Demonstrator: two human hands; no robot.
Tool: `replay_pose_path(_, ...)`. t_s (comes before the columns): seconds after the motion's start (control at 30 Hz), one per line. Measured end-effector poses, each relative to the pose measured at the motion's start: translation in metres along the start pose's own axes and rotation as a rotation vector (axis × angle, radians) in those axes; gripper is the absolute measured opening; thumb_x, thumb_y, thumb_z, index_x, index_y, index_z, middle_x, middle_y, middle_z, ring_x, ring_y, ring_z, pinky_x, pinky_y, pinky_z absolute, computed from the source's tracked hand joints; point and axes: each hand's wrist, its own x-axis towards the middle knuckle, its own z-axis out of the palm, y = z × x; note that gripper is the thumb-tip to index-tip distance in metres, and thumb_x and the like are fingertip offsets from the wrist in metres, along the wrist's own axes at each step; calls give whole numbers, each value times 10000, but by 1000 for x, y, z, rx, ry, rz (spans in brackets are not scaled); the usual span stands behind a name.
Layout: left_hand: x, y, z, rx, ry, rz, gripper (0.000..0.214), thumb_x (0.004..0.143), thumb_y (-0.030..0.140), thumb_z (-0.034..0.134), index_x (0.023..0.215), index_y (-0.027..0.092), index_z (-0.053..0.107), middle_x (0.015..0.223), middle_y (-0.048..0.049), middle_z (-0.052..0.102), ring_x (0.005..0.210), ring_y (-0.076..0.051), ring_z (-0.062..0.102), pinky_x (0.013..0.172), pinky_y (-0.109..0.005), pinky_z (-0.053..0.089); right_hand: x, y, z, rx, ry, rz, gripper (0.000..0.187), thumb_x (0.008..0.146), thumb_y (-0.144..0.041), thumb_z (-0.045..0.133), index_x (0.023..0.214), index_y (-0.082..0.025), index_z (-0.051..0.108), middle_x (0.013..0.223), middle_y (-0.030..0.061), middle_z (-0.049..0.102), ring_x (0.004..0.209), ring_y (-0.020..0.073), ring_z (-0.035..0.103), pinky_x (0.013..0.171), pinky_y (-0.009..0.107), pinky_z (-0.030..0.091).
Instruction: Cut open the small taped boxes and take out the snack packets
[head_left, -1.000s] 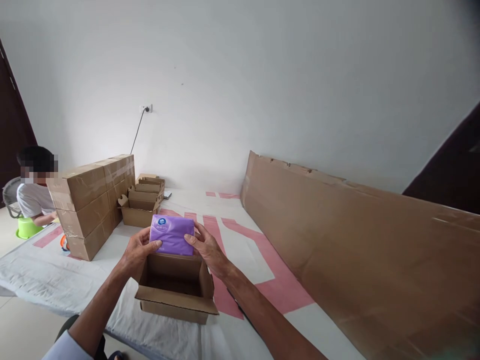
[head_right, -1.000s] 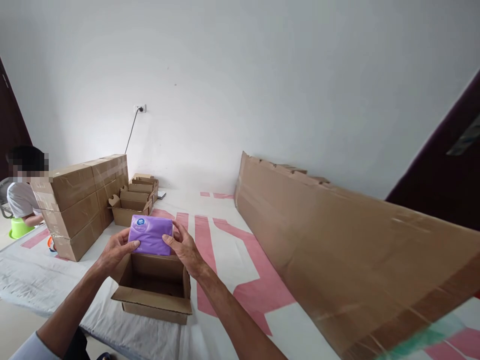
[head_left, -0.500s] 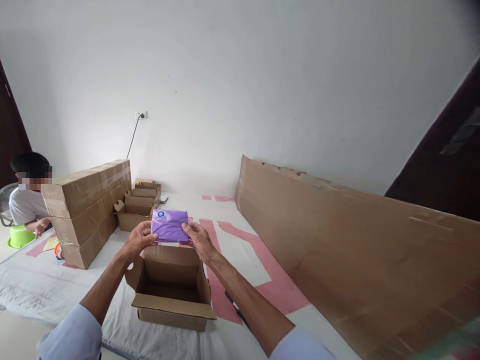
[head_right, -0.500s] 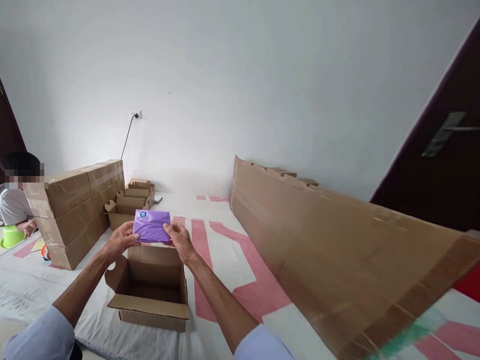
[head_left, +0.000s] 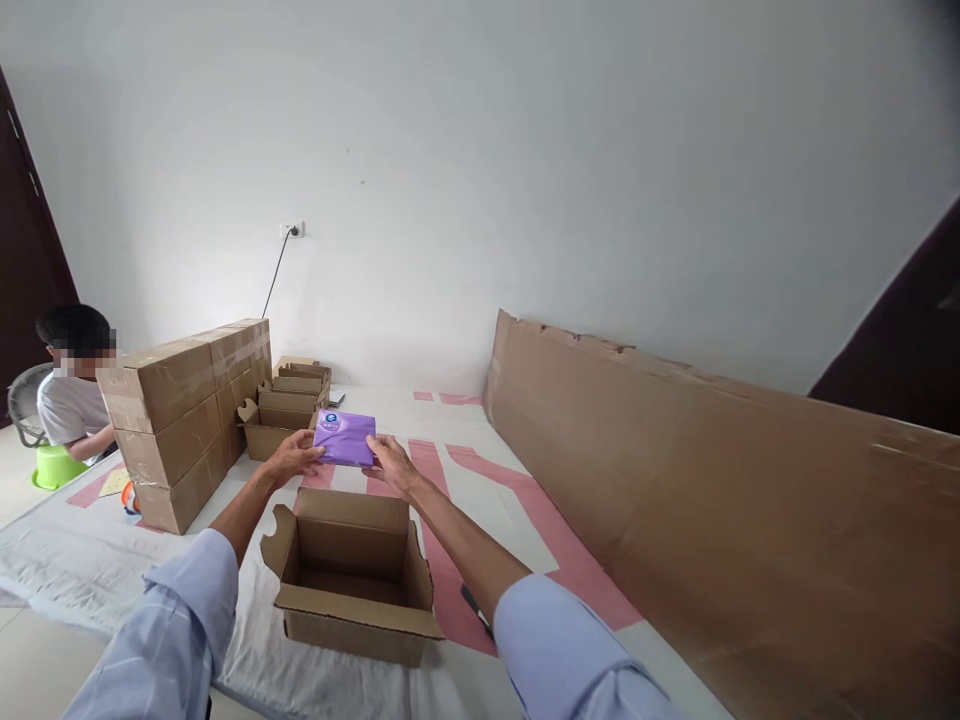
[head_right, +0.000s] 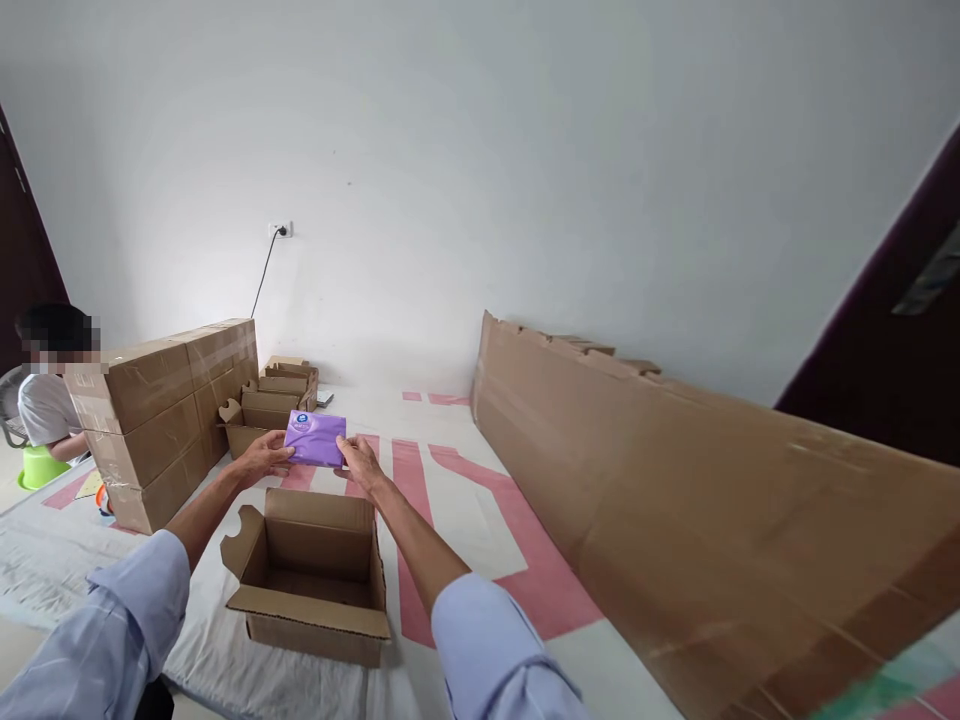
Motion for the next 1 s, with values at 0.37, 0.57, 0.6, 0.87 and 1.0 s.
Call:
replay_pose_path(0.37, 13, -11, 12, 36, 13, -15, 837, 761, 582, 952, 1441, 183, 671, 982, -87, 760, 791, -208, 721, 740, -335, 574, 11, 9, 5, -70, 126, 25, 440, 724, -547, 787, 970, -272, 546, 1067, 47, 698, 958, 206, 700, 792, 363, 629)
replay_pose_path(0.57, 7, -5, 23, 58, 71, 44, 693, 834, 566, 884, 1398, 199, 720, 997, -80, 743, 828, -206, 682, 759, -328, 567, -8, -1, 21, -123, 127, -90, 497, 689, -506, 784, 1064, -294, 536, 1201, 94, 730, 1112, 279, 686, 950, 443, 608)
replay_pose_path(0.6, 2, 2, 24, 59, 76, 74, 691, 833, 555, 886, 1411, 214, 717, 1042, -82, 747, 877, -214, 685, 762, -315, 565, -14, -7, 25, -126, 118, -123, 521, 701, -500, 785, 1112, -296, 538, 1262, 99, 726, 1168, 284, 673, 1004, 450, 592)
replay_pose_path(0.87, -100, 72, 10, -93, 172, 545, 630, 830, 473, 920, 1378, 220, 739, 1254, -99, 772, 1062, -267, 720, 868, -345, 613, -106, -67, 56, -273, -247, -560, 616, 965, -454, 701, 1541, -348, 509, 1678, 82, 523, 1544, 319, 489, 1252, 552, 443)
replay_pose_path(1.0, -166, 67, -24, -213, 429, 619, 434, 847, 413, 928, 1231, 270, 786, 1150, -46, 795, 976, -212, 750, 917, -373, 641, -142, -71, 31, -522, -191, -738, 440, 981, -405, 701, 1412, -322, 676, 1606, 93, 597, 1501, 362, 536, 1254, 600, 449)
